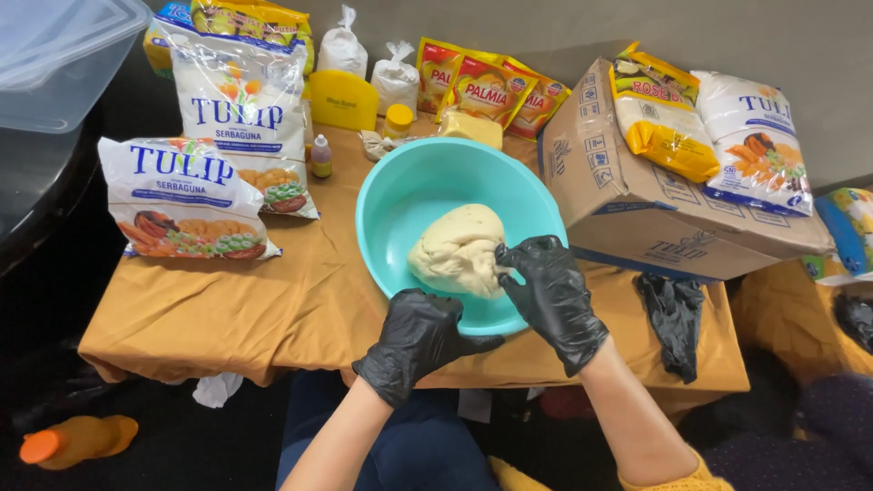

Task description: A person wearing black gloves kneads a large piece of dough in a blue mixing bowl on a table.

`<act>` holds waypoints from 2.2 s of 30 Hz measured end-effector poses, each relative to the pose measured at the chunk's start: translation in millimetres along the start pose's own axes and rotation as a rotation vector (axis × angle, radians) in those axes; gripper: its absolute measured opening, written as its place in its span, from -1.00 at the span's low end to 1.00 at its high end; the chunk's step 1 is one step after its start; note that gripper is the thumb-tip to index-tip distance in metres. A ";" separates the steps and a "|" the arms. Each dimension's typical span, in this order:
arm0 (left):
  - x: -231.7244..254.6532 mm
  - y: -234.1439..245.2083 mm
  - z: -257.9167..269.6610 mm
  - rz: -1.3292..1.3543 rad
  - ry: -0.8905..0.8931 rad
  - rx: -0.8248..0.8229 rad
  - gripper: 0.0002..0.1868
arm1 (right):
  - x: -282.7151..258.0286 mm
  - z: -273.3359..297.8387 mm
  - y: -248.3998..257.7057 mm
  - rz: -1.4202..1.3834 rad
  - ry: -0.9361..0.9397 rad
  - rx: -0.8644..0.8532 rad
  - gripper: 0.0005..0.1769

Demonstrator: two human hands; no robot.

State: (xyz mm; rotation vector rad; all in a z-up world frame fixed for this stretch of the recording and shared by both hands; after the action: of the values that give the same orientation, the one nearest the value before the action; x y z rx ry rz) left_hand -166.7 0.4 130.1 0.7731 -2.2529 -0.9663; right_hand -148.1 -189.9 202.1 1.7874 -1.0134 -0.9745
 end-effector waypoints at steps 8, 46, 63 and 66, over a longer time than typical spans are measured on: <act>-1.3 -0.3 -3.0 0.006 0.043 0.004 -0.26 | -31.8 -81.6 -22.2 0.197 -0.108 -0.207 0.18; -2.9 -4.5 9.9 0.026 0.088 0.007 -0.22 | -44.6 -114.9 -164.6 0.195 0.337 -0.748 0.06; 0.1 18.1 0.8 -0.009 0.022 -0.031 -0.28 | 46.8 -97.6 -54.9 -0.411 -0.423 -0.057 -0.40; -2.6 20.2 1.9 -0.006 -0.013 -0.049 -0.31 | 30.2 -92.3 -48.8 -0.399 -0.464 -0.072 -0.44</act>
State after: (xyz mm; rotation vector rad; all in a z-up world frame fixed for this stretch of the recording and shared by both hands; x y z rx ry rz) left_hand -172.0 14.6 143.9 0.7551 -2.2301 -1.0285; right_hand -42.2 -175.2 182.8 1.7780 -0.8887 -1.7092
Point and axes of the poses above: each hand's wrist, its own z-axis away from the middle knuckle, its own y-axis out of the back of the hand, x = y × z, the point moved 2 cm from there along -z, towards the middle knuckle, and after that the axes turned 9 degrees about -z, right-handed, at the moved point
